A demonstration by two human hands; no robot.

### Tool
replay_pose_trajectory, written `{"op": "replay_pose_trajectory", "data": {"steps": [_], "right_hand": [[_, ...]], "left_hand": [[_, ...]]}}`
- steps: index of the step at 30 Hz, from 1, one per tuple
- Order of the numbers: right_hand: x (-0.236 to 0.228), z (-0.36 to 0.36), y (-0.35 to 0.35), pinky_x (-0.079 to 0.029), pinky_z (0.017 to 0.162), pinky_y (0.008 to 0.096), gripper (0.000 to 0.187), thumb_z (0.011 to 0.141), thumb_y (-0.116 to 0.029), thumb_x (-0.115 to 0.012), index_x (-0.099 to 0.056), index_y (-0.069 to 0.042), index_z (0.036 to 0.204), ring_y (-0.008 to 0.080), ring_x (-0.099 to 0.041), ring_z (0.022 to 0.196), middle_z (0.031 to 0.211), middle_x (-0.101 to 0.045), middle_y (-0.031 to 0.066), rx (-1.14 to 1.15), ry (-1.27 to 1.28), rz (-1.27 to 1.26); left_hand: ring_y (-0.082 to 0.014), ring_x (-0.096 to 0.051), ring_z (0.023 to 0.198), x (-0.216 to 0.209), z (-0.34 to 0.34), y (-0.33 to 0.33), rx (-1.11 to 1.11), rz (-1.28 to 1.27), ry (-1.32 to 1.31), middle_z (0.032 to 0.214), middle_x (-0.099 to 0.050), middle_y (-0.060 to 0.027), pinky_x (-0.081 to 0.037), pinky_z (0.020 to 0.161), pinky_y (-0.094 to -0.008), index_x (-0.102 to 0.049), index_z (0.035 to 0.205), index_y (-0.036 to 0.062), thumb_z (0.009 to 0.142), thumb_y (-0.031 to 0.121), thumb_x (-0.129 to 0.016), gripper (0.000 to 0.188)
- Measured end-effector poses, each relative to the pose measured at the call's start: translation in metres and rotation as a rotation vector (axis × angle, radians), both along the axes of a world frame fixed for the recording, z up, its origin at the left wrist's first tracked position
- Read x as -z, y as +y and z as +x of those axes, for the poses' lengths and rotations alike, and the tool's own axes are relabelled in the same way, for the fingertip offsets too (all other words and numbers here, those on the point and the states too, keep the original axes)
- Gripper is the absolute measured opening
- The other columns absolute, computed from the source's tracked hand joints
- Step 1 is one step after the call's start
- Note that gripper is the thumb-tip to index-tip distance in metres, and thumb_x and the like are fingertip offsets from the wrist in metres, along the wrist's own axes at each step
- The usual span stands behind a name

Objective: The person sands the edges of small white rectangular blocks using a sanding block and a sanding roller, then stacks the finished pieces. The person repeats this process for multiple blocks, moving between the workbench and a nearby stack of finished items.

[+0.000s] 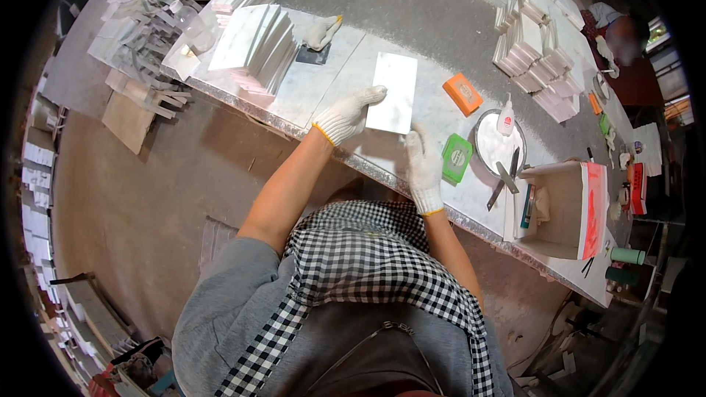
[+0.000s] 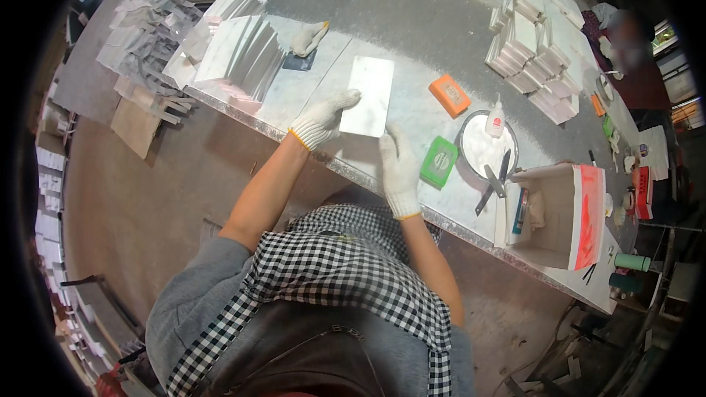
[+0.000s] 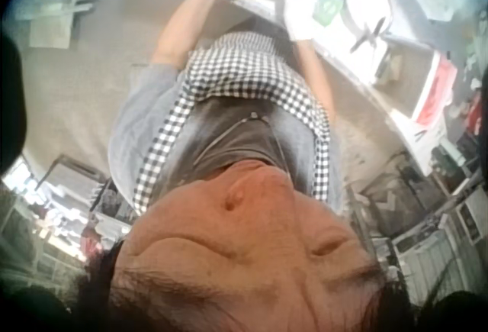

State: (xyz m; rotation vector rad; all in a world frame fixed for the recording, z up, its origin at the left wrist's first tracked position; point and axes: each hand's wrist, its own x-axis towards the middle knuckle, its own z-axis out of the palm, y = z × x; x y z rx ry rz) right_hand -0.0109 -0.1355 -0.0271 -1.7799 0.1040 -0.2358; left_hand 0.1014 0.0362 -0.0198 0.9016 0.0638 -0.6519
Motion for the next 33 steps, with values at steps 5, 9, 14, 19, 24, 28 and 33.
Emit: {"op": "replay_pose_trajectory", "data": {"steps": [5, 9, 14, 19, 24, 28, 33], "right_hand": [[-0.025, -0.018, 0.015, -0.05, 0.092, 0.0373, 0.071, 0.084, -0.037, -0.075, -0.05, 0.002, 0.138, 0.0301, -0.065, 0.108, 0.12, -0.066, 0.0196, -0.08, 0.081, -0.129], [-0.021, -0.022, 0.021, -0.05, 0.093, 0.0377, 0.071, 0.082, -0.031, -0.077, -0.049, 0.003, 0.137, 0.0295, -0.065, 0.108, 0.12, -0.066, 0.0202, -0.065, 0.097, -0.067], [-0.019, -0.027, 0.02, -0.049, 0.094, 0.0358, 0.062, 0.084, -0.023, -0.076, -0.051, 0.003, 0.134, 0.0251, -0.064, 0.109, 0.12, -0.066, 0.0167, -0.055, -0.014, -0.103], [-0.021, -0.037, 0.015, -0.049, 0.095, 0.0397, 0.07, 0.08, -0.031, -0.077, -0.049, 0.003, 0.136, 0.0326, -0.063, 0.11, 0.121, -0.064, 0.0208, -0.08, -0.005, -0.121], [-0.022, -0.045, 0.011, -0.05, 0.091, 0.0368, 0.073, 0.082, -0.03, -0.076, -0.047, 0.004, 0.139, 0.0275, -0.064, 0.108, 0.125, -0.063, 0.0193, -0.092, -0.039, 0.012], [-0.009, -0.056, 0.003, -0.049, 0.089, 0.0292, 0.069, 0.088, -0.028, -0.071, -0.044, 0.006, 0.143, 0.0178, -0.062, 0.106, 0.125, -0.063, 0.0151, -0.079, 0.007, 0.202], [0.024, -0.059, -0.015, -0.048, 0.09, 0.0278, 0.068, 0.096, -0.037, -0.065, -0.044, 0.007, 0.143, 0.0166, -0.06, 0.101, 0.122, -0.063, 0.0137, -0.036, -0.003, 0.249]], "left_hand": [[-0.0242, -0.064, 0.112, -0.014, -0.023, 0.004, 0.02, -0.022, -0.058, 0.122, -0.065, -0.0146, -0.052, 0.099, -0.0396, -0.054, 0.129, -0.0057, 0.096, 0.022, -0.064, 0.044], [-0.0217, -0.064, 0.109, -0.013, -0.031, 0.005, 0.048, -0.019, -0.12, 0.119, -0.066, -0.0122, -0.051, 0.098, -0.0379, -0.057, 0.126, -0.0053, 0.094, 0.022, -0.067, 0.043], [-0.0137, -0.061, 0.097, -0.027, -0.047, 0.006, 0.026, 0.106, -0.25, 0.106, -0.067, -0.0051, -0.05, 0.091, -0.0312, -0.065, 0.112, -0.0029, 0.091, 0.023, -0.071, 0.033], [-0.014, -0.063, 0.097, -0.019, -0.048, 0.012, 0.11, 0.103, -0.314, 0.111, -0.068, -0.0082, -0.052, 0.09, -0.0315, -0.064, 0.116, -0.0048, 0.094, 0.02, -0.068, 0.034], [-0.0121, -0.062, 0.096, -0.03, -0.055, 0.013, 0.151, 0.193, -0.32, 0.107, -0.069, -0.0061, -0.052, 0.087, -0.0291, -0.067, 0.115, -0.0036, 0.093, 0.022, -0.068, 0.034], [-0.0083, -0.058, 0.08, -0.062, -0.066, 0.013, 0.179, 0.323, -0.334, 0.089, -0.064, 0.0002, -0.049, 0.072, -0.024, -0.067, 0.102, 0.0008, 0.092, 0.023, -0.067, 0.024], [-0.0082, -0.056, 0.078, -0.049, -0.063, 0.017, 0.153, 0.309, -0.414, 0.086, -0.063, 0.0005, -0.046, 0.07, -0.0235, -0.068, 0.102, -0.0002, 0.092, 0.024, -0.067, 0.026]]}}
